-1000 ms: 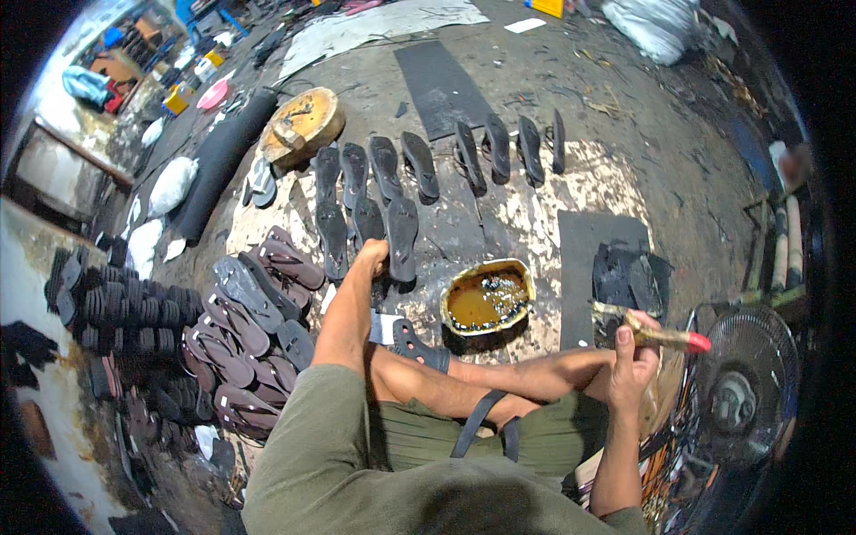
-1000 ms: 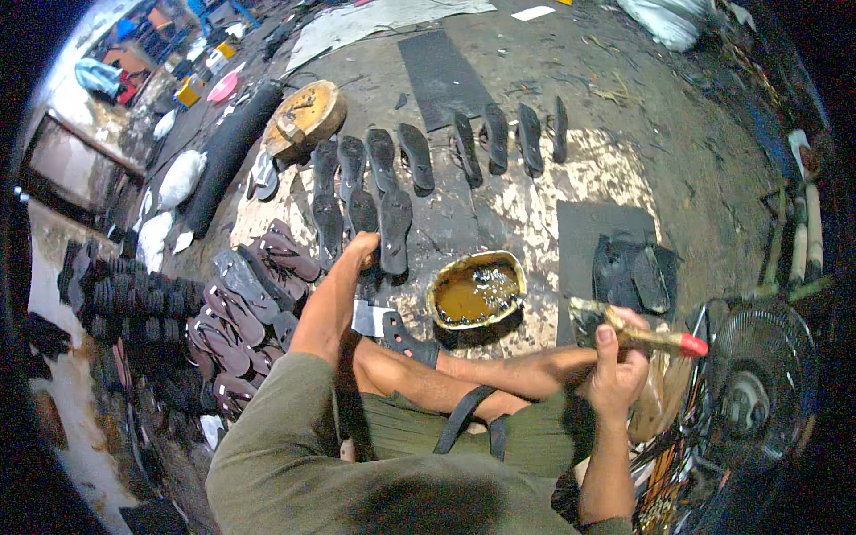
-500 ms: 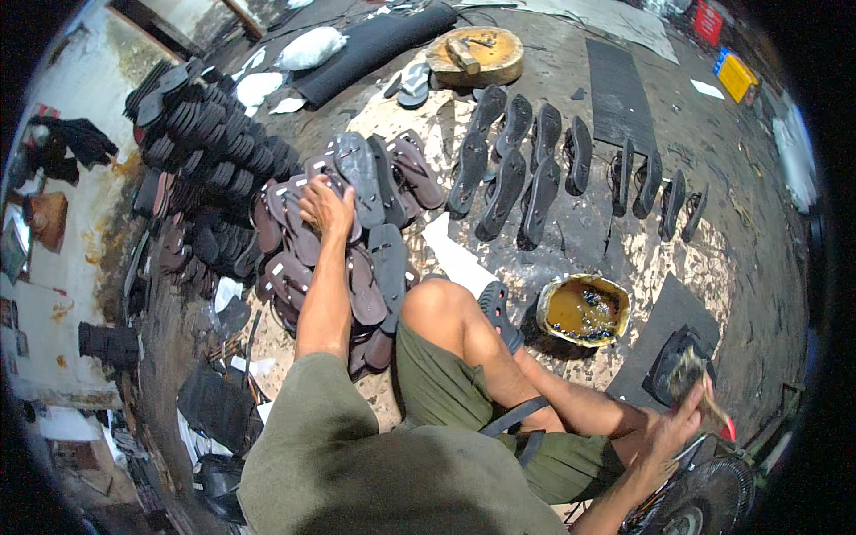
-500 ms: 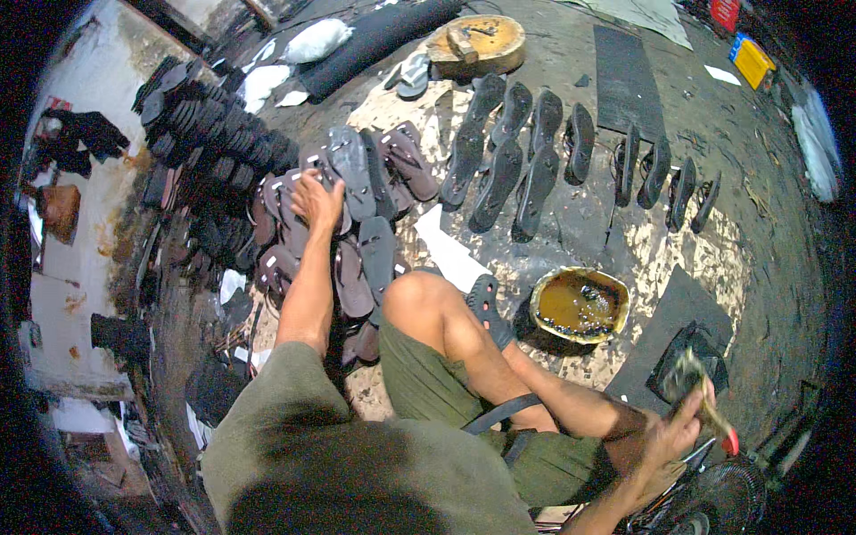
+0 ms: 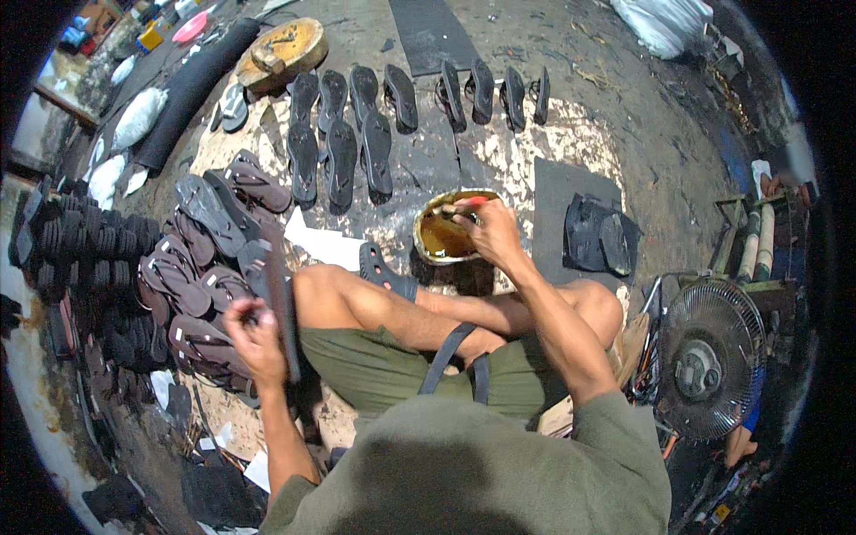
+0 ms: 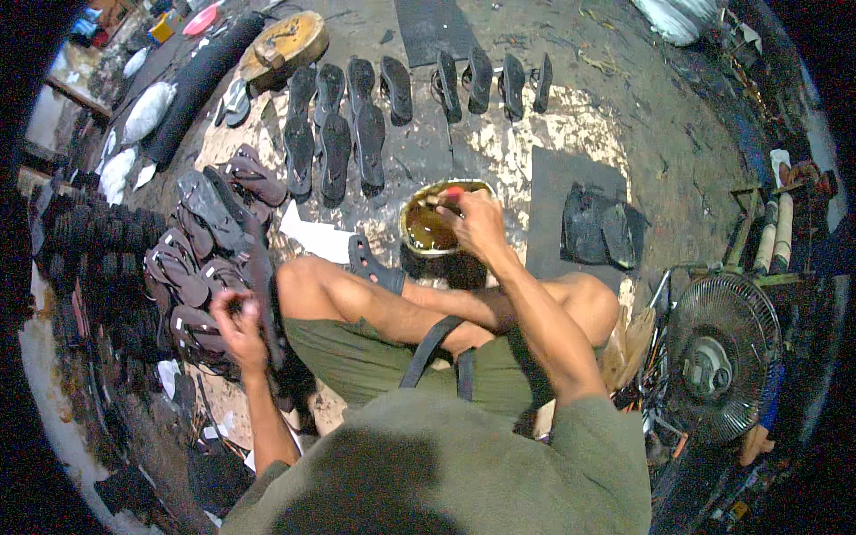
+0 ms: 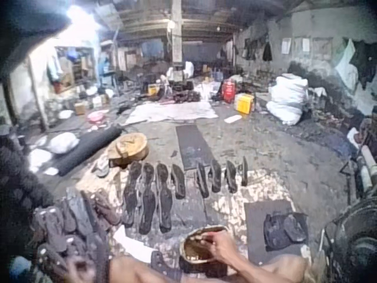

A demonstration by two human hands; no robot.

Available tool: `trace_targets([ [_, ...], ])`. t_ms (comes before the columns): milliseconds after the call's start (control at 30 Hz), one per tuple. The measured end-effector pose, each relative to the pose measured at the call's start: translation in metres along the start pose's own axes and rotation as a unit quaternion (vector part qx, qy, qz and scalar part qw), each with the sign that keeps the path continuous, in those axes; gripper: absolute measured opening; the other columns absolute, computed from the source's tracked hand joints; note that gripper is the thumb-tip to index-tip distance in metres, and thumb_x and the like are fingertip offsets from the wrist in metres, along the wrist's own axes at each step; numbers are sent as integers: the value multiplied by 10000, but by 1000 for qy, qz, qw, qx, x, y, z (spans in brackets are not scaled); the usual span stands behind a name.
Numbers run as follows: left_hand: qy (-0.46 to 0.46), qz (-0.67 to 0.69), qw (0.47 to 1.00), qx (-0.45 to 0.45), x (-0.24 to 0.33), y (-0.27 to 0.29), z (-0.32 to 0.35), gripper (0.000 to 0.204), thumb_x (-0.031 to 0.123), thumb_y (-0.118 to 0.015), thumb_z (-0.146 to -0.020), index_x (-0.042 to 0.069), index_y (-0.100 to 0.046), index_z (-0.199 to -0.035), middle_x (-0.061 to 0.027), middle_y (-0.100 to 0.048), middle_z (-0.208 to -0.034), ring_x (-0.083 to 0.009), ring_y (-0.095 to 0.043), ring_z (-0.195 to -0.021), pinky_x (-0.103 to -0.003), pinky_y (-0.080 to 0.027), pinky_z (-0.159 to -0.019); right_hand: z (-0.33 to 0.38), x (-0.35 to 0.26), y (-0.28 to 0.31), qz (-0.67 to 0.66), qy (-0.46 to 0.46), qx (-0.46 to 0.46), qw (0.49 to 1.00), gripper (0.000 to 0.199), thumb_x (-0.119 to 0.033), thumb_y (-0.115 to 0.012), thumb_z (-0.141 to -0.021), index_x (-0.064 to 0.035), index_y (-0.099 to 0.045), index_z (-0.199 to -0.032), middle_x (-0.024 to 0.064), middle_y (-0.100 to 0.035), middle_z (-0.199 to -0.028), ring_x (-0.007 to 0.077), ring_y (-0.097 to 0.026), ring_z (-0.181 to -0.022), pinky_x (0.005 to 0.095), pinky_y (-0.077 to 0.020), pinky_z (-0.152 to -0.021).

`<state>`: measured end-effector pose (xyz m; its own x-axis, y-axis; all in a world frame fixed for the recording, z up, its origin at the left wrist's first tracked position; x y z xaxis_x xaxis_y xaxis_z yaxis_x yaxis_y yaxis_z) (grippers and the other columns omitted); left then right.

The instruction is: The person sits on the floor and repeatedly picks up black sandals, dips a brush into a container of dark liquid, and applies the liquid to the soles and straps. The person places each treated sandal back on the floor and continues with the next one.

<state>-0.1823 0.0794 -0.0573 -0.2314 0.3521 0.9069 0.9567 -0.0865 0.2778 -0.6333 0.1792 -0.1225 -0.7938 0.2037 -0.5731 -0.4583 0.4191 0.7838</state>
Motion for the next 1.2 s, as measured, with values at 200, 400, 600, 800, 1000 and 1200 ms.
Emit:
trace_targets([
  [200,-68,-209,968,-123,45,-43,14,681,253,-772,-893,14,-506,-1473,-208,-472,-1512,-319,-486,-1343,-431,-339,-1150,30,28,93,163,42,-94,981,199,-113,-771,-846,-118,-732,-1041,107,-735,-1010,327,-668,-894,438,-538,-830],
  [400,235,327,909,-109,41,-72,-2,714,458,-583,-1021,74,-348,-1575,-135,-629,-1251,-212,-675,-1001,-339,-586,-807,35,24,172,-225,-300,159,913,291,-295,-748,-943,-17,-688,-1005,82,-723,-922,168,-650,-832,332,-521,-770],
  [600,361,581,697,-215,88,-220,42,578,443,-473,-1069,245,-301,-1584,-59,-570,-1335,-209,-648,-1027,-358,-596,-798,10,-142,93,-372,82,201,902,237,-148,-757,-929,-20,-682,-1114,83,-716,-1059,161,-659,-974,337,-520,-868],
  [800,354,575,712,-195,85,-220,50,583,404,-434,-1088,175,-269,-1598,-108,-533,-1436,-240,-579,-1241,-420,-501,-1059,46,-149,95,-429,83,130,890,166,-130,-708,-938,-22,-699,-1064,114,-700,-1110,243,-660,-1057,374,-491,-934],
  [1000,275,554,759,-203,89,-196,57,568,465,-422,-1077,223,-297,-1575,-162,-535,-1442,-316,-668,-1111,-435,-608,-892,5,-90,120,-446,-104,149,876,246,-233,-687,-988,-20,-689,-1110,61,-697,-1033,127,-635,-942,306,-511,-857],
  [1200,248,550,753,-265,85,-193,56,597,482,-395,-1078,202,-267,-1590,-139,-480,-1499,-316,-589,-1245,-468,-559,-959,2,-85,112,-494,-29,133,859,230,-140,-691,-980,-12,-670,-1170,79,-714,-1086,153,-641,-1083,333,-488,-971],
])
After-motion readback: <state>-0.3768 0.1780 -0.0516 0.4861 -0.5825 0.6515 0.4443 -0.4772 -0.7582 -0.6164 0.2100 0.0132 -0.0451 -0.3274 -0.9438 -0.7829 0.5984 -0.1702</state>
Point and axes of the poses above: each hand's wrist, its own z-axis away from the middle knuckle, its own y-axis out of the back of the hand, x = y × z, the point moved 7 cm from there along -z, towards the middle knuckle
